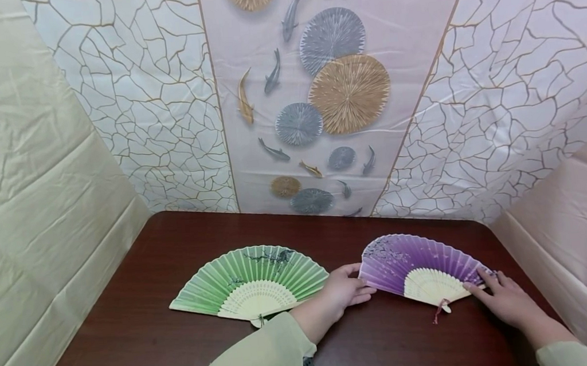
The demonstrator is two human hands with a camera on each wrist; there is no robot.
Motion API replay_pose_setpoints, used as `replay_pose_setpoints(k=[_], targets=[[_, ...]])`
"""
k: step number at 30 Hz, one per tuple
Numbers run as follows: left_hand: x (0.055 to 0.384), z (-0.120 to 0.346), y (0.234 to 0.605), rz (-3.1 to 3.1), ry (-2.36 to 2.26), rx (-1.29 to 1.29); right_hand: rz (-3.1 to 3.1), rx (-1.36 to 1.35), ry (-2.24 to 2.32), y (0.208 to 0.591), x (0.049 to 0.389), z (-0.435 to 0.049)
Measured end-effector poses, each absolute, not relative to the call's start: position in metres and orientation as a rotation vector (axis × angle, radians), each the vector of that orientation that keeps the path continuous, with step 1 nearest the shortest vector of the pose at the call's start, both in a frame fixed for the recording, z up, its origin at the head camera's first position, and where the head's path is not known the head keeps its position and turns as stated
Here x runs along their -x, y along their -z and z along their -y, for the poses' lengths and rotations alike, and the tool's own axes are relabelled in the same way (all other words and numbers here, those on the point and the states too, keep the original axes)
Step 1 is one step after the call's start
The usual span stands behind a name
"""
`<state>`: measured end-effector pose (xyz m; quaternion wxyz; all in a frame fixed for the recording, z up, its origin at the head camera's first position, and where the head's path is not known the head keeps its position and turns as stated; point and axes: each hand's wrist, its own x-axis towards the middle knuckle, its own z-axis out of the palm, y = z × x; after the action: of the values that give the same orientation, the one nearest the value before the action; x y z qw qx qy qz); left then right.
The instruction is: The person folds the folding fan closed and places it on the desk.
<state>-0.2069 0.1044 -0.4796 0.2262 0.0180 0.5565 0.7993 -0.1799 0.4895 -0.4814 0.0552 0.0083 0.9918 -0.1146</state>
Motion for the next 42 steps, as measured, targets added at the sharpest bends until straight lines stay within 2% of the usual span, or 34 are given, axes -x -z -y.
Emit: replay_pose_setpoints(k=[19,35,39,42], targets=[[0.205,-0.097,0.473,-1.611,-2.283,-0.077,-3.056,-0.027,0.610,0.482,0.172,-0.489],[0.207,-0.063,0.452,-1.665,-2.268,-0.176,-3.132,-0.103,0.977,0.475,0.167,-0.483],[0.209,-0.052,0.447,-1.659,-2.268,-0.194,-3.118,-0.083,1.258,0.474,0.165,-0.477],[0.211,-0.042,0.447,-1.645,-2.277,-0.222,-2.887,0.023,1.734,0.472,0.164,-0.472]])
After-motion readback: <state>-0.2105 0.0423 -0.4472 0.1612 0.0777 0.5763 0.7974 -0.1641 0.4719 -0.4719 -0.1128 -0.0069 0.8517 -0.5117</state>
